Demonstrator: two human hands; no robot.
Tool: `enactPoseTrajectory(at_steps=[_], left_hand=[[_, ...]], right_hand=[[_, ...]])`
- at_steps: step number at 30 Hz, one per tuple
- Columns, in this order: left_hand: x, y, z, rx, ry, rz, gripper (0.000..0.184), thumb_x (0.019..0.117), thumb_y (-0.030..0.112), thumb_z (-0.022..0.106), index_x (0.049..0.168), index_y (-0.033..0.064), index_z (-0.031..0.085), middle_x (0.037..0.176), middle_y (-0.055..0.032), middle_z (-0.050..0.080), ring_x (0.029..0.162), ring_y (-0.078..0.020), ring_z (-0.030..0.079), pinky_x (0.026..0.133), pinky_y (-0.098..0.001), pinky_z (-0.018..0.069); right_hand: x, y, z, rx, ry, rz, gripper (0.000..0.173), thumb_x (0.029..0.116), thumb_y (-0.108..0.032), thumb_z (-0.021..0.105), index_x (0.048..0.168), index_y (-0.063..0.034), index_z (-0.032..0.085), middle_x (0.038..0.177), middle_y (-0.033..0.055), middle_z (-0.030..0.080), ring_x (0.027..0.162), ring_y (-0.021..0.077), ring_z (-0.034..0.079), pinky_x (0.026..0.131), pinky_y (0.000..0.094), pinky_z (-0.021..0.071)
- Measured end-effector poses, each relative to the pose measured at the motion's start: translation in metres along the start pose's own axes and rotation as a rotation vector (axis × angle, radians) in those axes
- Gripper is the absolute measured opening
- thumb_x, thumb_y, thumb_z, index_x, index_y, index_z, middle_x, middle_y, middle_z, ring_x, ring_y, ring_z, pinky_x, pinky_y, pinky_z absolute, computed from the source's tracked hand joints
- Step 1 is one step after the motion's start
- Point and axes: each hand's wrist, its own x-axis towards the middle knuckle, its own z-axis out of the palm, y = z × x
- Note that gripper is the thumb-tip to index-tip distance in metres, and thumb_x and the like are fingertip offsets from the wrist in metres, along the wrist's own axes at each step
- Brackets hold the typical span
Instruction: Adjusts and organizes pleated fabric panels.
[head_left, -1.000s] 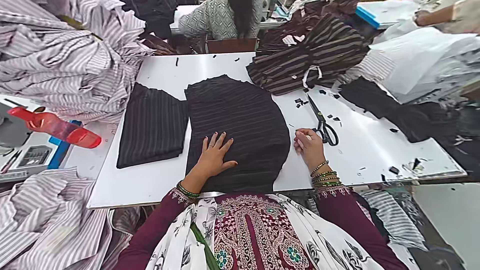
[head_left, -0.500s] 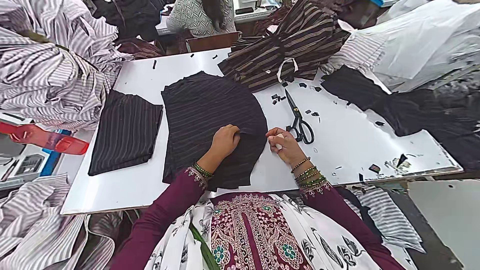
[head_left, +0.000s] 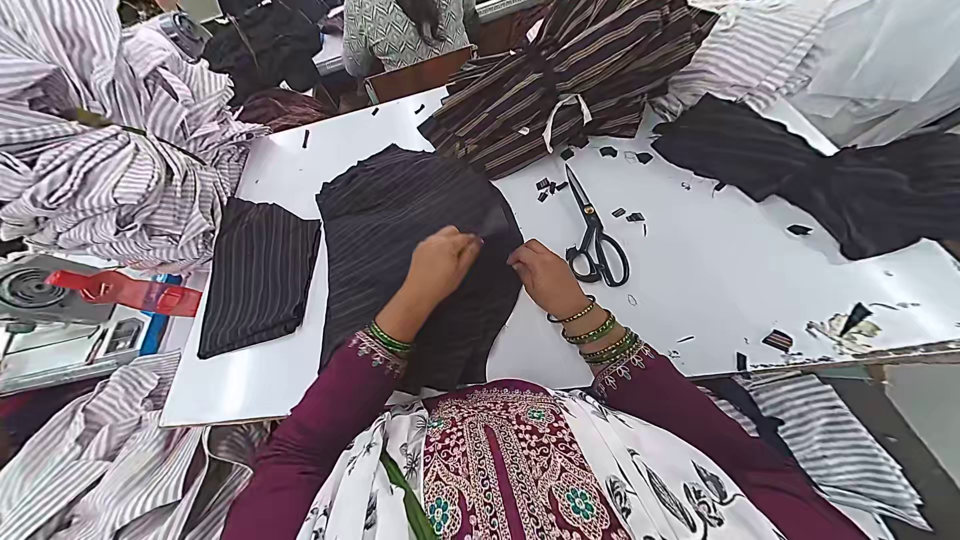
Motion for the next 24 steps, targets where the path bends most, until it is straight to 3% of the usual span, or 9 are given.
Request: enactPoseTrajectory(at_steps=[3, 7, 9, 11, 14, 16, 17, 20, 24], left_hand=[[-0.003, 0.005, 0.035, 0.004, -0.211, 0.007, 0.033, 0.1057, 0.019, 0.052, 0.104, -0.0031, 0.076, 0.092, -0.0197, 0.068, 0.089, -0.0357, 0.068, 0.080, -0.0529, 0.0542], [-0.007, 0.011, 0.043, 0.053, -0.300, -0.030, 0.042, 0.1020, 0.035, 0.061, 0.117, -0.0026, 0.073, 0.106, -0.0229, 0.069, 0.100, -0.0391, 0.068, 0.088, -0.0556, 0.0531], [-0.004, 0.016, 0.042, 0.093, -0.355, -0.101, 0.036, 0.1019, 0.029, 0.061, 0.119, -0.0008, 0.072, 0.113, -0.0228, 0.068, 0.107, -0.0397, 0.067, 0.093, -0.0561, 0.0512], [-0.003, 0.014, 0.043, 0.067, -0.315, -0.129, 0.027, 0.1015, 0.017, 0.057, 0.112, -0.0016, 0.073, 0.109, -0.0220, 0.070, 0.104, -0.0387, 0.068, 0.092, -0.0556, 0.0516], [-0.005, -0.002, 0.022, -0.235, 0.016, -0.255, 0.020, 0.0992, 0.014, 0.062, 0.092, -0.0041, 0.069, 0.085, -0.0134, 0.066, 0.080, -0.0237, 0.064, 0.076, -0.0455, 0.0522], [-0.013, -0.019, -0.022, -0.477, 0.342, -0.431, 0.015, 0.1005, 0.015, 0.061, 0.103, -0.0002, 0.063, 0.086, -0.0016, 0.064, 0.078, -0.0067, 0.061, 0.075, -0.0324, 0.0535], [-0.022, -0.030, -0.048, -0.568, 0.516, -0.514, 0.018, 0.1023, 0.017, 0.057, 0.112, 0.0020, 0.061, 0.094, 0.0017, 0.064, 0.085, -0.0025, 0.061, 0.082, -0.0298, 0.0546], [-0.068, -0.082, -0.112, -0.773, 1.053, -0.673, 0.024, 0.1047, 0.022, 0.049, 0.125, 0.0103, 0.056, 0.107, 0.0018, 0.066, 0.097, -0.0064, 0.066, 0.089, -0.0318, 0.0564], [-0.160, -0.129, -0.140, -0.837, 1.424, -0.789, 0.030, 0.1085, 0.018, 0.040, 0.134, 0.0071, 0.049, 0.116, -0.0059, 0.063, 0.103, -0.0111, 0.065, 0.089, -0.0325, 0.0547]], right_hand=[[-0.001, 0.002, -0.002, 0.057, 0.051, -0.043, 0.017, 0.1014, -0.002, 0.054, 0.100, 0.0050, 0.069, 0.103, 0.0210, 0.067, 0.089, 0.0350, 0.070, 0.077, 0.0508, 0.0578], [-0.005, 0.001, -0.001, 0.087, 0.046, -0.042, 0.016, 0.1013, -0.002, 0.055, 0.099, 0.0043, 0.069, 0.100, 0.0202, 0.065, 0.088, 0.0335, 0.069, 0.076, 0.0483, 0.0580], [-0.005, 0.000, -0.003, 0.101, 0.020, -0.007, 0.017, 0.1019, -0.003, 0.054, 0.100, 0.0050, 0.069, 0.098, 0.0206, 0.064, 0.087, 0.0345, 0.068, 0.077, 0.0490, 0.0572], [-0.005, 0.002, -0.006, 0.127, 0.030, 0.038, 0.017, 0.1015, -0.005, 0.055, 0.101, 0.0042, 0.069, 0.094, 0.0187, 0.063, 0.086, 0.0326, 0.066, 0.077, 0.0480, 0.0560], [-0.005, 0.014, -0.022, 0.226, 0.073, 0.175, 0.017, 0.0910, -0.009, 0.070, 0.102, 0.0037, 0.069, 0.090, 0.0165, 0.059, 0.080, 0.0279, 0.057, 0.072, 0.0458, 0.0494], [-0.004, 0.020, -0.036, 0.356, 0.061, 0.295, 0.023, 0.0834, 0.001, 0.070, 0.106, 0.0037, 0.065, 0.087, 0.0109, 0.053, 0.073, 0.0185, 0.047, 0.066, 0.0372, 0.0421], [-0.004, 0.023, -0.042, 0.421, 0.047, 0.331, 0.025, 0.0821, 0.006, 0.066, 0.107, 0.0034, 0.063, 0.086, 0.0084, 0.050, 0.070, 0.0147, 0.044, 0.064, 0.0330, 0.0396], [-0.005, 0.033, -0.044, 0.593, 0.010, 0.323, 0.017, 0.0893, 0.005, 0.056, 0.104, -0.0006, 0.060, 0.086, 0.0023, 0.051, 0.062, 0.0050, 0.044, 0.056, 0.0209, 0.0383], [-0.006, 0.035, -0.045, 0.661, -0.016, 0.262, 0.009, 0.0987, -0.003, 0.053, 0.100, -0.0031, 0.061, 0.078, -0.0038, 0.054, 0.053, -0.0025, 0.042, 0.050, 0.0132, 0.0364]])
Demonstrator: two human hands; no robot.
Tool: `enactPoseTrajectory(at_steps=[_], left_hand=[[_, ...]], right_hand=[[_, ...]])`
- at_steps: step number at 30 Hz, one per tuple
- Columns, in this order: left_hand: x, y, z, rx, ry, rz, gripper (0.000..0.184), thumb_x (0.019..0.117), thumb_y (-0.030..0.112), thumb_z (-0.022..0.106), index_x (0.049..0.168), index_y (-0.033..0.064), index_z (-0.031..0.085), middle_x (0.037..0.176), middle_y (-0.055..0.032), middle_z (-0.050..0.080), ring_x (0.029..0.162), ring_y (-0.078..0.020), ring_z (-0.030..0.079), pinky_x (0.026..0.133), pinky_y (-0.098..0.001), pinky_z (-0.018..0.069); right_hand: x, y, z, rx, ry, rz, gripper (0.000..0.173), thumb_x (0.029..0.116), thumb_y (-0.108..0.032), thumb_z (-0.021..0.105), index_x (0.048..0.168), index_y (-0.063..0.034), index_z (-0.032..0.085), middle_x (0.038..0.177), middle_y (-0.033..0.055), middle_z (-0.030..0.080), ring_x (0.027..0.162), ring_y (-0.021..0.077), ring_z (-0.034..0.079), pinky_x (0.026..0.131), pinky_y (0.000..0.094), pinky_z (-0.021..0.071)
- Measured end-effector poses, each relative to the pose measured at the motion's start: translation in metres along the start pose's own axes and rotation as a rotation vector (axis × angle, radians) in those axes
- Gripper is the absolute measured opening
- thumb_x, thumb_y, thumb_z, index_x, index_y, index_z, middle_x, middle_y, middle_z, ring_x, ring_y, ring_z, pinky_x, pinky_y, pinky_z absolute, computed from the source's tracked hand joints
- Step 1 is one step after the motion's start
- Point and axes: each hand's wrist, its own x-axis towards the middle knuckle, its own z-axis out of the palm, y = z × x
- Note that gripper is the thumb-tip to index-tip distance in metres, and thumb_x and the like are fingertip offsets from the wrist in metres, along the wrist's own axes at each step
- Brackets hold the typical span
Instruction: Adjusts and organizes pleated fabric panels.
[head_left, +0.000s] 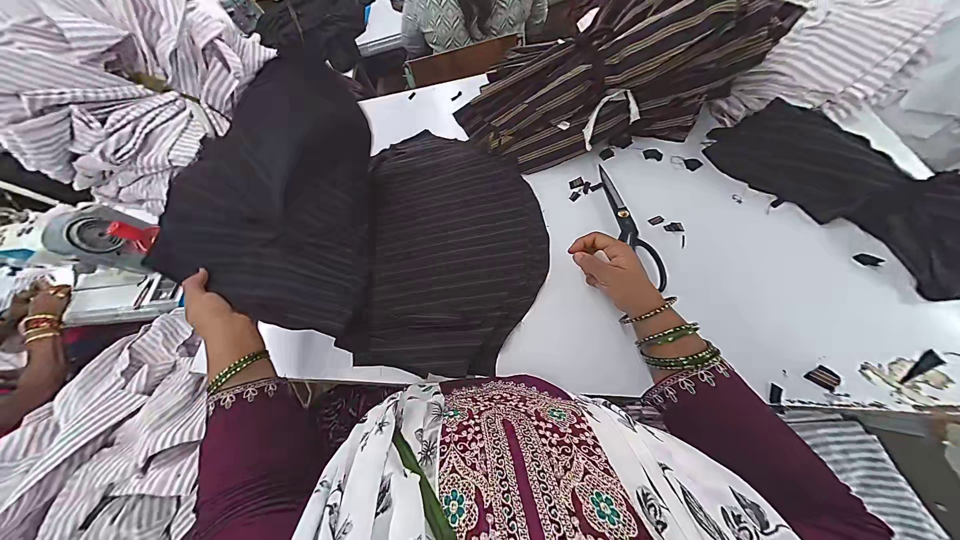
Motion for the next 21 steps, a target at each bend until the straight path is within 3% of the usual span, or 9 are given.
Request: enactPoseTrajectory(at_steps=[3, 6, 12, 14, 15, 16, 18, 20, 21], left_hand=[[0.023, -0.027, -0.067, 0.037, 0.139, -0.166, 0.036, 0.1060, 0.020, 0.044, 0.140, 0.0075, 0.045, 0.127, -0.0127, 0.060, 0.111, -0.0196, 0.064, 0.090, -0.0425, 0.0563], [0.030, -0.054, -0.110, 0.130, 0.158, -0.215, 0.038, 0.1050, 0.016, 0.047, 0.141, 0.0044, 0.047, 0.128, -0.0150, 0.061, 0.111, -0.0215, 0.064, 0.090, -0.0417, 0.0559], [0.052, -0.070, -0.137, 0.068, 0.069, -0.251, 0.038, 0.1063, 0.024, 0.050, 0.142, 0.0122, 0.045, 0.128, -0.0087, 0.060, 0.109, -0.0195, 0.066, 0.089, -0.0411, 0.0571], [0.055, -0.070, -0.136, 0.053, 0.064, -0.244, 0.040, 0.1073, 0.027, 0.047, 0.144, 0.0117, 0.045, 0.132, -0.0090, 0.060, 0.113, -0.0196, 0.065, 0.093, -0.0426, 0.0563], [0.057, -0.070, -0.136, 0.038, 0.060, -0.239, 0.040, 0.1081, 0.028, 0.046, 0.145, 0.0116, 0.043, 0.134, -0.0094, 0.060, 0.115, -0.0198, 0.064, 0.095, -0.0432, 0.0558], [0.059, -0.071, -0.135, 0.025, 0.053, -0.233, 0.040, 0.1089, 0.028, 0.045, 0.146, 0.0116, 0.042, 0.134, -0.0095, 0.059, 0.116, -0.0195, 0.064, 0.096, -0.0431, 0.0555], [0.060, -0.072, -0.134, 0.013, 0.050, -0.231, 0.040, 0.1091, 0.029, 0.044, 0.145, 0.0124, 0.042, 0.133, -0.0082, 0.060, 0.115, -0.0179, 0.064, 0.096, -0.0413, 0.0552], [0.059, -0.072, -0.136, 0.008, 0.050, -0.240, 0.040, 0.1087, 0.030, 0.045, 0.145, 0.0125, 0.043, 0.131, -0.0081, 0.060, 0.114, -0.0177, 0.064, 0.095, -0.0412, 0.0551], [0.058, -0.071, -0.138, 0.008, 0.043, -0.246, 0.041, 0.1085, 0.031, 0.045, 0.145, 0.0126, 0.043, 0.132, -0.0082, 0.060, 0.115, -0.0180, 0.063, 0.096, -0.0418, 0.0546]], right_hand=[[0.000, 0.004, 0.000, -0.003, 0.012, -0.029, 0.008, 0.0983, -0.005, 0.055, 0.098, -0.0060, 0.063, 0.075, -0.0072, 0.056, 0.052, -0.0043, 0.043, 0.048, 0.0117, 0.0368], [-0.003, 0.000, 0.003, -0.027, 0.061, -0.023, 0.008, 0.0962, -0.005, 0.057, 0.097, -0.0074, 0.064, 0.074, -0.0095, 0.058, 0.052, -0.0056, 0.045, 0.049, 0.0106, 0.0384], [-0.010, -0.014, 0.034, -0.237, 0.093, -0.090, 0.016, 0.0992, -0.010, 0.056, 0.103, 0.0015, 0.067, 0.084, -0.0038, 0.062, 0.059, -0.0057, 0.046, 0.054, 0.0127, 0.0381], [-0.014, -0.023, 0.071, -0.264, -0.035, -0.198, 0.023, 0.0995, -0.012, 0.054, 0.106, 0.0044, 0.069, 0.095, 0.0025, 0.068, 0.074, -0.0030, 0.057, 0.068, 0.0166, 0.0474], [-0.017, -0.026, 0.094, -0.298, -0.122, -0.248, 0.029, 0.0999, -0.015, 0.052, 0.110, 0.0055, 0.070, 0.105, 0.0099, 0.071, 0.091, 0.0059, 0.065, 0.084, 0.0256, 0.0534], [-0.018, -0.029, 0.117, -0.346, -0.218, -0.274, 0.033, 0.1001, -0.016, 0.050, 0.115, 0.0054, 0.070, 0.113, 0.0164, 0.071, 0.105, 0.0171, 0.067, 0.094, 0.0360, 0.0533], [-0.020, -0.039, 0.157, -0.508, -0.444, -0.211, 0.039, 0.1029, -0.020, 0.052, 0.132, 0.0021, 0.064, 0.129, 0.0222, 0.065, 0.121, 0.0312, 0.062, 0.106, 0.0470, 0.0478], [-0.017, -0.049, 0.181, -0.685, -0.652, -0.077, 0.043, 0.1036, -0.025, 0.058, 0.138, 0.0017, 0.059, 0.126, 0.0234, 0.062, 0.115, 0.0348, 0.061, 0.103, 0.0492, 0.0460], [-0.017, -0.053, 0.186, -0.730, -0.688, -0.045, 0.038, 0.1025, -0.022, 0.060, 0.130, 0.0030, 0.063, 0.116, 0.0224, 0.063, 0.104, 0.0338, 0.061, 0.097, 0.0485, 0.0472]])
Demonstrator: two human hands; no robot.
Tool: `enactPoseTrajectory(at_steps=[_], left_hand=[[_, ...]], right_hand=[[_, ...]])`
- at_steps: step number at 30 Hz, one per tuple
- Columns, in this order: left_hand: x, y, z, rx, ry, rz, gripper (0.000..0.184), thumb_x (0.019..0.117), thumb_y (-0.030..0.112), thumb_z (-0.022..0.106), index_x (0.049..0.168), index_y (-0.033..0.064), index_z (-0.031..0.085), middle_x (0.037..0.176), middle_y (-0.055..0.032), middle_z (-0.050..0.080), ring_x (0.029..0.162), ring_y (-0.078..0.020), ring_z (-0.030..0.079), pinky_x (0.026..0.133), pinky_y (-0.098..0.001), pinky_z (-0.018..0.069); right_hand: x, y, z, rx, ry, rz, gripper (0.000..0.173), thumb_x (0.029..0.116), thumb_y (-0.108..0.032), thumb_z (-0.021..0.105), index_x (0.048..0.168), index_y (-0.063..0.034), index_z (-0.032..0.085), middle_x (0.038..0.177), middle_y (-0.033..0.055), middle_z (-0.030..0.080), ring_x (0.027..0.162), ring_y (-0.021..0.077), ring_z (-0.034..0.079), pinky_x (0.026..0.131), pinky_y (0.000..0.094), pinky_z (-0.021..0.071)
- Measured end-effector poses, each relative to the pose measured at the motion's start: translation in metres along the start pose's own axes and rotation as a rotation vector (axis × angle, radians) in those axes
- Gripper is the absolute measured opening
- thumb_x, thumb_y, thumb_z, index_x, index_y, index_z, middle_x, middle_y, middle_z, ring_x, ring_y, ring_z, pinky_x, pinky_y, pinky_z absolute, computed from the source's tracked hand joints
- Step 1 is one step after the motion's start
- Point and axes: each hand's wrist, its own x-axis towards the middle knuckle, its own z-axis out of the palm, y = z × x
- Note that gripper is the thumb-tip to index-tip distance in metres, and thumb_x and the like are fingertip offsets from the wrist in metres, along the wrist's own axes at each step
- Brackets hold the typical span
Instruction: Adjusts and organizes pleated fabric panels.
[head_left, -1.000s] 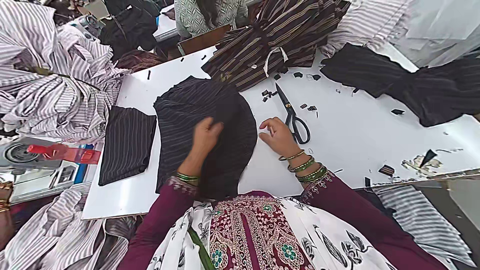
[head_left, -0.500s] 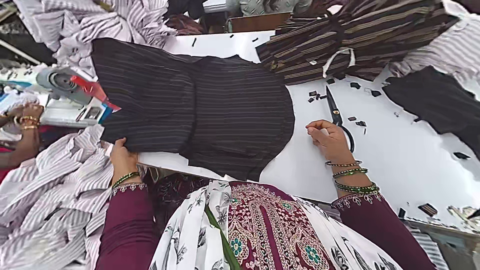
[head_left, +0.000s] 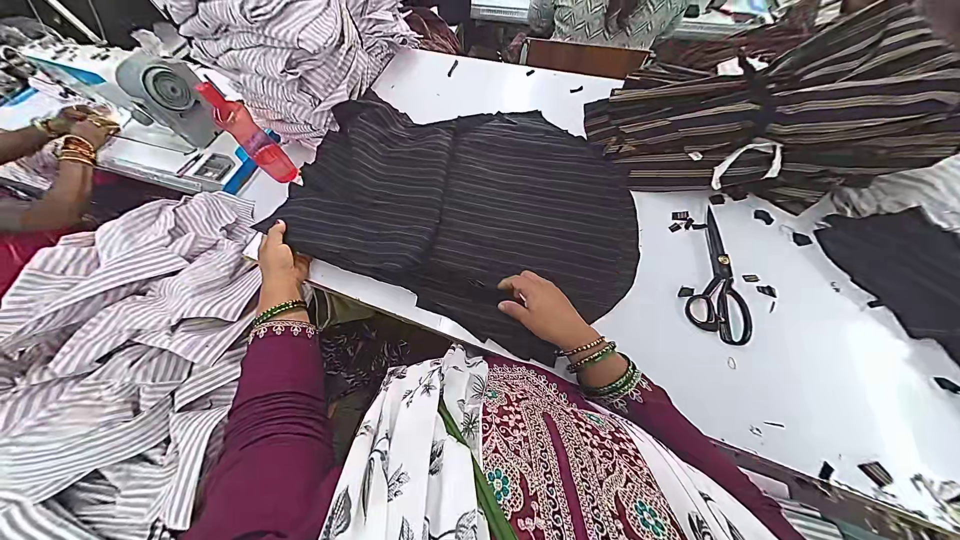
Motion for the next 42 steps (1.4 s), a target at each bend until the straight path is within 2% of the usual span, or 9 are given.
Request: enactPoseTrajectory(at_steps=[3, 6, 9, 14, 21, 27, 32, 36, 42], left_hand=[[0.003, 0.001, -0.004, -0.046, -0.023, -0.034, 0.039, 0.1086, 0.031, 0.044, 0.143, 0.0128, 0.043, 0.127, -0.0073, 0.061, 0.112, -0.0169, 0.064, 0.094, -0.0405, 0.0548], [0.009, 0.002, -0.008, -0.127, -0.048, -0.097, 0.030, 0.1090, 0.029, 0.042, 0.135, 0.0139, 0.046, 0.115, -0.0056, 0.065, 0.100, -0.0158, 0.068, 0.086, -0.0380, 0.0578], [0.011, 0.004, -0.012, -0.177, -0.085, -0.151, 0.022, 0.1092, 0.031, 0.040, 0.121, 0.0162, 0.051, 0.099, -0.0022, 0.067, 0.087, -0.0127, 0.068, 0.079, -0.0346, 0.0585], [0.011, 0.011, -0.020, -0.233, -0.152, -0.245, 0.026, 0.1089, 0.035, 0.038, 0.094, 0.0208, 0.054, 0.067, 0.0067, 0.056, 0.053, -0.0029, 0.053, 0.056, -0.0200, 0.0518], [0.016, 0.020, -0.030, -0.309, -0.331, -0.351, 0.039, 0.1082, 0.031, 0.029, 0.083, 0.0203, 0.057, 0.059, 0.0076, 0.056, 0.045, -0.0004, 0.051, 0.047, -0.0150, 0.0469], [0.033, 0.019, -0.040, -0.347, -0.546, -0.358, 0.045, 0.1044, 0.025, 0.025, 0.078, 0.0217, 0.061, 0.057, 0.0079, 0.058, 0.044, 0.0000, 0.051, 0.046, -0.0156, 0.0467], [0.043, 0.025, -0.045, -0.394, -0.725, -0.338, 0.040, 0.1008, 0.024, 0.034, 0.077, 0.0235, 0.066, 0.059, 0.0072, 0.061, 0.047, -0.0008, 0.055, 0.047, -0.0177, 0.0486], [0.039, 0.043, -0.035, -0.478, -0.880, -0.264, 0.027, 0.0985, 0.026, 0.051, 0.082, 0.0239, 0.072, 0.063, 0.0080, 0.065, 0.049, 0.0009, 0.056, 0.046, -0.0152, 0.0459], [0.036, 0.067, -0.017, -0.610, -0.912, -0.293, 0.036, 0.1041, 0.026, 0.042, 0.087, 0.0162, 0.073, 0.067, 0.0023, 0.068, 0.055, -0.0032, 0.063, 0.051, -0.0174, 0.0520]], right_hand=[[-0.008, 0.003, -0.006, 0.041, 0.203, -0.061, 0.020, 0.0982, -0.013, 0.061, 0.103, 0.0048, 0.070, 0.093, 0.0174, 0.064, 0.084, 0.0252, 0.060, 0.081, 0.0419, 0.0488], [-0.025, 0.009, -0.019, 0.065, 0.502, -0.169, 0.022, 0.0965, -0.015, 0.060, 0.096, 0.0039, 0.070, 0.097, 0.0168, 0.066, 0.092, 0.0233, 0.063, 0.084, 0.0410, 0.0510], [-0.037, 0.002, -0.022, 0.040, 0.593, -0.229, 0.025, 0.0987, -0.018, 0.051, 0.096, 0.0017, 0.065, 0.100, 0.0111, 0.065, 0.087, 0.0081, 0.060, 0.077, 0.0223, 0.0498], [-0.059, -0.013, 0.001, -0.258, 0.461, -0.229, 0.023, 0.0984, -0.011, 0.048, 0.093, 0.0020, 0.066, 0.085, 0.0159, 0.067, 0.076, 0.0278, 0.068, 0.068, 0.0415, 0.0553], [-0.086, -0.026, 0.014, -0.371, 0.521, -0.152, 0.029, 0.1008, -0.019, 0.045, 0.090, -0.0013, 0.066, 0.084, 0.0128, 0.066, 0.075, 0.0216, 0.066, 0.067, 0.0312, 0.0540], [-0.070, -0.032, 0.035, -0.314, 0.017, 0.152, 0.008, 0.0949, 0.002, 0.063, 0.094, 0.0053, 0.070, 0.090, 0.0218, 0.068, 0.087, 0.0396, 0.069, 0.077, 0.0562, 0.0545], [-0.054, -0.056, 0.030, -0.182, 0.101, 0.148, 0.051, 0.0853, -0.040, 0.076, 0.111, 0.0041, 0.070, 0.090, 0.0194, 0.064, 0.075, 0.0323, 0.060, 0.069, 0.0519, 0.0504], [-0.001, -0.112, 0.043, -0.251, 0.362, -0.044, 0.098, 0.0783, -0.084, 0.054, 0.125, 0.0004, 0.067, 0.089, 0.0149, 0.063, 0.067, 0.0243, 0.055, 0.059, 0.0422, 0.0481], [0.066, -0.173, 0.070, -0.470, 0.482, -0.185, 0.094, 0.0764, -0.071, 0.069, 0.140, -0.0026, 0.060, 0.092, 0.0178, 0.060, 0.070, 0.0311, 0.061, 0.053, 0.0422, 0.0495]])
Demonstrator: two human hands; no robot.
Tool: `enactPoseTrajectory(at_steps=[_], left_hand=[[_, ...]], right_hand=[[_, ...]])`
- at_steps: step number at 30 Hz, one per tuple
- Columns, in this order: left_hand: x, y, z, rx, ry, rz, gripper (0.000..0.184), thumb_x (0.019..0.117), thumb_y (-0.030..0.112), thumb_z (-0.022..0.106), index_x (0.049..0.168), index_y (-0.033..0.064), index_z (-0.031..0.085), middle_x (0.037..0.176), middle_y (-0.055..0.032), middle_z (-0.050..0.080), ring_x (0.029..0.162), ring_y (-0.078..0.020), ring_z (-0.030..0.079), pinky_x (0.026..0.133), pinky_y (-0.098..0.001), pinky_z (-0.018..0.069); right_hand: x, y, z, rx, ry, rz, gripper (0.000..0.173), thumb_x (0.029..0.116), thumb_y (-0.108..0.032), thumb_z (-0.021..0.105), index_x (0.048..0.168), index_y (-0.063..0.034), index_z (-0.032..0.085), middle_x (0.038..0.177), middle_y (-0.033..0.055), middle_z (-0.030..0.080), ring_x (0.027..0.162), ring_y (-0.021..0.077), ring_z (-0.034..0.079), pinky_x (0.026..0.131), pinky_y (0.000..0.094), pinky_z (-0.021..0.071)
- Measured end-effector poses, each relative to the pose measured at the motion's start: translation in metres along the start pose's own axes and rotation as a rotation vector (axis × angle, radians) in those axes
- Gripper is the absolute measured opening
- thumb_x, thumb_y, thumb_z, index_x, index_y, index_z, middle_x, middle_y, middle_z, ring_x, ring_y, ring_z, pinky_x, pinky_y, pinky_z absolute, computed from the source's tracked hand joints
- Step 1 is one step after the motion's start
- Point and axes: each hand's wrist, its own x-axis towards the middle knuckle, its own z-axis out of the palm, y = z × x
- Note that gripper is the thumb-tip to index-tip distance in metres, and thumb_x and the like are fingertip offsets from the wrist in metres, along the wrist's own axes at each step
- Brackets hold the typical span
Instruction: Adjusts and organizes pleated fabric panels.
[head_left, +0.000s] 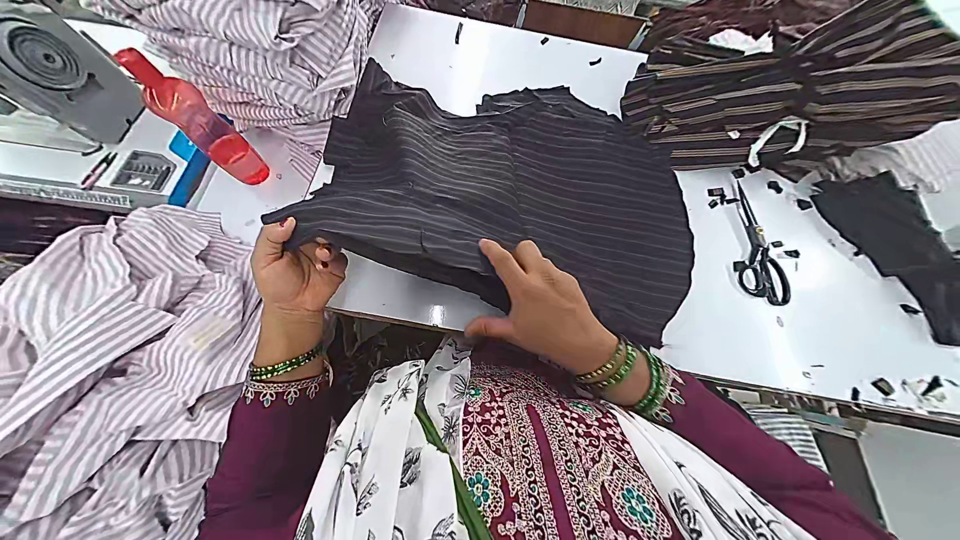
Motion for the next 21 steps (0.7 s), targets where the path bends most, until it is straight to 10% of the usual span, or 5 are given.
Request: enactPoseTrajectory(at_steps=[4, 12, 18, 21], left_hand=[[-0.003, 0.002, 0.005, -0.023, 0.048, 0.011, 0.044, 0.1058, 0.027, 0.034, 0.084, 0.0155, 0.071, 0.067, 0.0028, 0.068, 0.055, -0.0028, 0.063, 0.050, -0.0162, 0.0517], [-0.012, 0.010, 0.023, 0.216, 0.224, 0.130, 0.054, 0.1069, 0.027, 0.017, 0.084, 0.0234, 0.066, 0.070, 0.0067, 0.070, 0.056, -0.0002, 0.063, 0.051, -0.0149, 0.0510], [-0.059, 0.076, 0.006, 0.909, -0.240, 0.345, 0.012, 0.0942, 0.031, 0.069, 0.103, 0.0324, 0.078, 0.097, 0.0165, 0.076, 0.086, 0.0054, 0.069, 0.077, -0.0145, 0.0565], [-0.071, 0.068, 0.041, 1.014, 0.048, 0.671, 0.016, 0.0997, 0.013, 0.059, 0.085, 0.0133, 0.067, 0.081, 0.0111, 0.069, 0.080, 0.0047, 0.065, 0.075, -0.0144, 0.0533]], right_hand=[[0.015, 0.004, 0.024, -0.120, 0.034, -0.004, 0.067, 0.0840, -0.035, 0.077, 0.140, -0.0033, 0.061, 0.096, 0.0216, 0.059, 0.073, 0.0349, 0.064, 0.052, 0.0418, 0.0499], [0.013, 0.008, 0.009, -0.128, -0.072, -0.095, 0.046, 0.0857, -0.007, 0.067, 0.131, -0.0017, 0.067, 0.100, 0.0250, 0.064, 0.078, 0.0400, 0.068, 0.057, 0.0460, 0.0535], [-0.013, 0.041, -0.111, -0.001, -0.155, -0.333, 0.024, 0.0959, -0.019, 0.055, 0.089, -0.0027, 0.071, 0.082, 0.0145, 0.062, 0.070, 0.0295, 0.065, 0.055, 0.0414, 0.0506], [-0.026, 0.055, -0.183, 0.318, -0.226, -0.534, 0.041, 0.1089, -0.032, 0.043, 0.082, -0.0063, 0.061, 0.078, 0.0038, 0.054, 0.073, 0.0097, 0.054, 0.061, 0.0214, 0.0414]])
